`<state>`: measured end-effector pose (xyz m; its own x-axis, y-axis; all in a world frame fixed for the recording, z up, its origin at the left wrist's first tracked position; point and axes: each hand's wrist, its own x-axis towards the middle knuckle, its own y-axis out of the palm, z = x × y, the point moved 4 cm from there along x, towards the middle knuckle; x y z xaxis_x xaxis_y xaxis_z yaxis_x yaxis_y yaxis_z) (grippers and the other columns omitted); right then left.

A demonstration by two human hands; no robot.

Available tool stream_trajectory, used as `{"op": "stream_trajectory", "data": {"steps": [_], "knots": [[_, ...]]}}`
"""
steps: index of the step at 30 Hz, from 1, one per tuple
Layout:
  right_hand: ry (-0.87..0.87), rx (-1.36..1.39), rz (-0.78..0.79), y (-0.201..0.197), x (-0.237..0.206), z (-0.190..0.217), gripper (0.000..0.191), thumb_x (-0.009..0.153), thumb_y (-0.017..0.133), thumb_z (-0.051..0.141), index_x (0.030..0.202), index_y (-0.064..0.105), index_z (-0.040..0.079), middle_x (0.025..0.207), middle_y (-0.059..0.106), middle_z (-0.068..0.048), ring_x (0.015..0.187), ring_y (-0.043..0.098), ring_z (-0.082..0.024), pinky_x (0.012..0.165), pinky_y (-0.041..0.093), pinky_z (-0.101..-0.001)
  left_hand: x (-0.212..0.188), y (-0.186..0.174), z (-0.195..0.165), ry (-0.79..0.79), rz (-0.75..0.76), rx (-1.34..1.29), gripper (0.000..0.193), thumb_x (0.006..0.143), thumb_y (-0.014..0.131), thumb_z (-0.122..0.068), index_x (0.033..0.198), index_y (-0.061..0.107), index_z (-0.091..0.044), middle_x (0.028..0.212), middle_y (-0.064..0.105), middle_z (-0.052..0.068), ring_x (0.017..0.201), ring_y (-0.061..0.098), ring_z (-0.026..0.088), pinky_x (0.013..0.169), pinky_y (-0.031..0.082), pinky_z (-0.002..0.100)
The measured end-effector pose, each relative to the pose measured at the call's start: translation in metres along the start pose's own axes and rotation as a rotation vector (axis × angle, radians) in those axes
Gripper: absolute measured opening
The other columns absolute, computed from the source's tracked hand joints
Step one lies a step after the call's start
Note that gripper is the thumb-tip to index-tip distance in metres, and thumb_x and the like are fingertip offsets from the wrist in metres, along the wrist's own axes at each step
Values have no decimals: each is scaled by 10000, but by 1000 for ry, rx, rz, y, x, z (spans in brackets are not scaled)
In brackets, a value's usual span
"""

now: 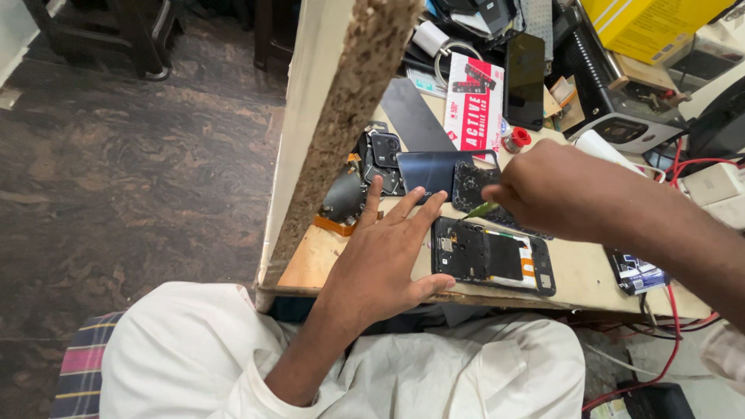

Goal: The person repairs a broken smartphone at a cluttered workbench. They pry at the opened phone's internal components with a green pry tool, lift the phone to power on its screen and interact with the display, then continue prying and working on the internal parts with the tool.

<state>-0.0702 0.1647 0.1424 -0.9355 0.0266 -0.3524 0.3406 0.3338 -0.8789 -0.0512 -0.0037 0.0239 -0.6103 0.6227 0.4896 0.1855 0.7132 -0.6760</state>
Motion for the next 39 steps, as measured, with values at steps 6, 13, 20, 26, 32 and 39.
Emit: {"op": "stream_trajectory", "data": {"steps": [6, 13, 20, 26, 32, 39], "knots": [[-122, 112, -88, -4, -8, 7, 263, 931, 677, 303, 881, 750, 55, 742, 717, -213, 724, 690, -417, 711, 543, -515, 1, 1, 0, 2, 6, 11, 1026, 754, 796, -525, 1489, 360, 43, 1446, 540, 208, 1451, 387, 302, 1245, 8, 580], [-348, 236, -213, -8, -13, 9, 126, 827, 736, 132, 828, 672, 24, 772, 707, -173, 728, 696, -369, 678, 531, -477, 2, 2, 1, -23, 28, 6, 1029, 739, 806, -521, 1481, 379, 50, 1436, 533, 223, 1451, 394, 296, 1252, 1, 571], [-246, 377, -191, -12, -16, 4, 313, 810, 791, 186, 1064, 667, 52, 890, 763, -149, 803, 763, -307, 700, 585, -388, 1, 1, 0, 7, 5, 10, 1024, 743, 806, -506, 1486, 378, 55, 1441, 542, 214, 1457, 387, 308, 1249, 10, 579], [72, 612, -273, 9, -25, -7, 296, 906, 756, 239, 1148, 673, 90, 897, 818, -106, 735, 759, -218, 646, 604, -370, 0, -1, -1, 8, 3, -18, 1015, 744, 808, -488, 1485, 382, 58, 1448, 547, 203, 1464, 383, 310, 1254, 27, 584], [39, 861, -556, 35, -33, -4, 496, 837, 764, 81, 1278, 537, 59, 890, 773, -101, 804, 802, -175, 694, 631, -302, 1, -4, -4, 9, 22, -14, 993, 766, 791, -500, 1481, 392, 61, 1455, 553, 200, 1458, 397, 327, 1255, 61, 604], [33, 954, -783, 62, -35, 3, 497, 883, 748, 17, 1303, 483, 22, 940, 747, -108, 860, 789, -174, 739, 625, -295, 0, -8, -4, -34, 69, -56, 928, 826, 792, -478, 1505, 397, 16, 1477, 551, 200, 1468, 405, 352, 1253, 87, 625]]}}
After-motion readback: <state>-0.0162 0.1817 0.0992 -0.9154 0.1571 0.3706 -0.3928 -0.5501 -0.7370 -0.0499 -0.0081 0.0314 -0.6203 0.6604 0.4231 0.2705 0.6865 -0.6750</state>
